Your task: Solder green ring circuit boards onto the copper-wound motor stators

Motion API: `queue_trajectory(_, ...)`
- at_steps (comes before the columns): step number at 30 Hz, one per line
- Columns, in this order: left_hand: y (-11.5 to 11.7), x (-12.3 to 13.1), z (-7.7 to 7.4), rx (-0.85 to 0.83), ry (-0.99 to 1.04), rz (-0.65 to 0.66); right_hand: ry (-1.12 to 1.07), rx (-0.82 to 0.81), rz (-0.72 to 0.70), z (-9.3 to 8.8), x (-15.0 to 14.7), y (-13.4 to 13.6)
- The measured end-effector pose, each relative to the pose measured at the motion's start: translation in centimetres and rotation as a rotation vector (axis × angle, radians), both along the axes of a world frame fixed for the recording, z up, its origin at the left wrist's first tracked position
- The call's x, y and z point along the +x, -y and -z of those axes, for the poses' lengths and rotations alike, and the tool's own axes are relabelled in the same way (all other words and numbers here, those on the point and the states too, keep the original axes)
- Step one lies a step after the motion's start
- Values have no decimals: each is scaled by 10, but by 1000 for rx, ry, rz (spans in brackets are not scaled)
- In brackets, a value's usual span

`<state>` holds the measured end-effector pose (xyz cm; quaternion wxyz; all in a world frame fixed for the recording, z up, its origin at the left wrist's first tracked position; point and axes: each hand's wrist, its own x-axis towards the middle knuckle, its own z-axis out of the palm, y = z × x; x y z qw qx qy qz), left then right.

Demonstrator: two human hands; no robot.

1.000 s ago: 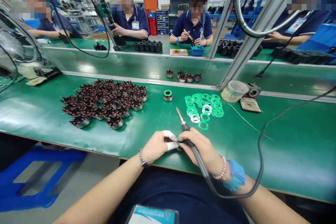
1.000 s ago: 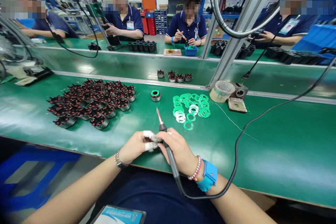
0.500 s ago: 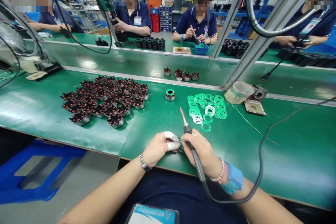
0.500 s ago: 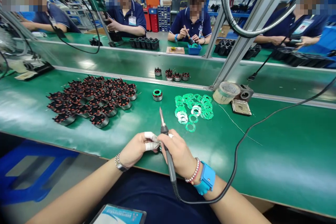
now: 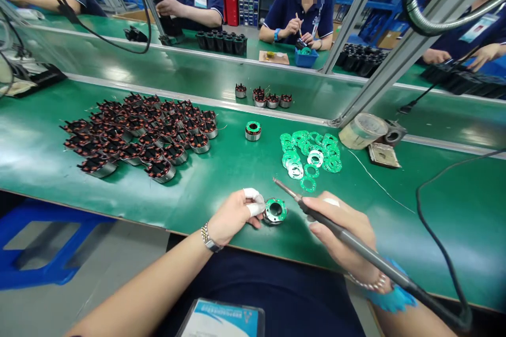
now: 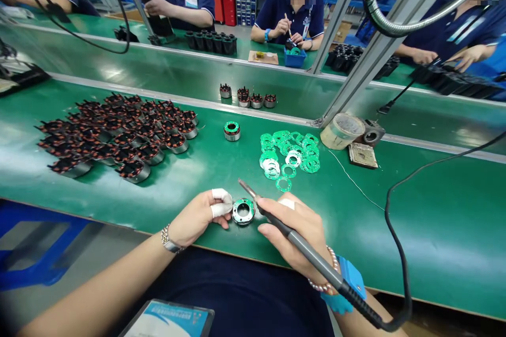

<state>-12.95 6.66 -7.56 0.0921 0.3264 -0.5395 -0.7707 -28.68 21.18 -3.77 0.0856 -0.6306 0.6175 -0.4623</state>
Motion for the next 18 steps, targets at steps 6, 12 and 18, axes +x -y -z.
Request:
queue_trajectory(6, 0, -3, -4, -10, 40, -14, 80, 88, -74, -4, -1, -2)
queue_trajectory(12, 0, -3, -5, -12, 50, -2, 59, 142, -107, 0, 0, 2)
queue_trajectory(18, 0, -4, -5, -9, 55, -25, 19, 141, -120, -4, -2, 2)
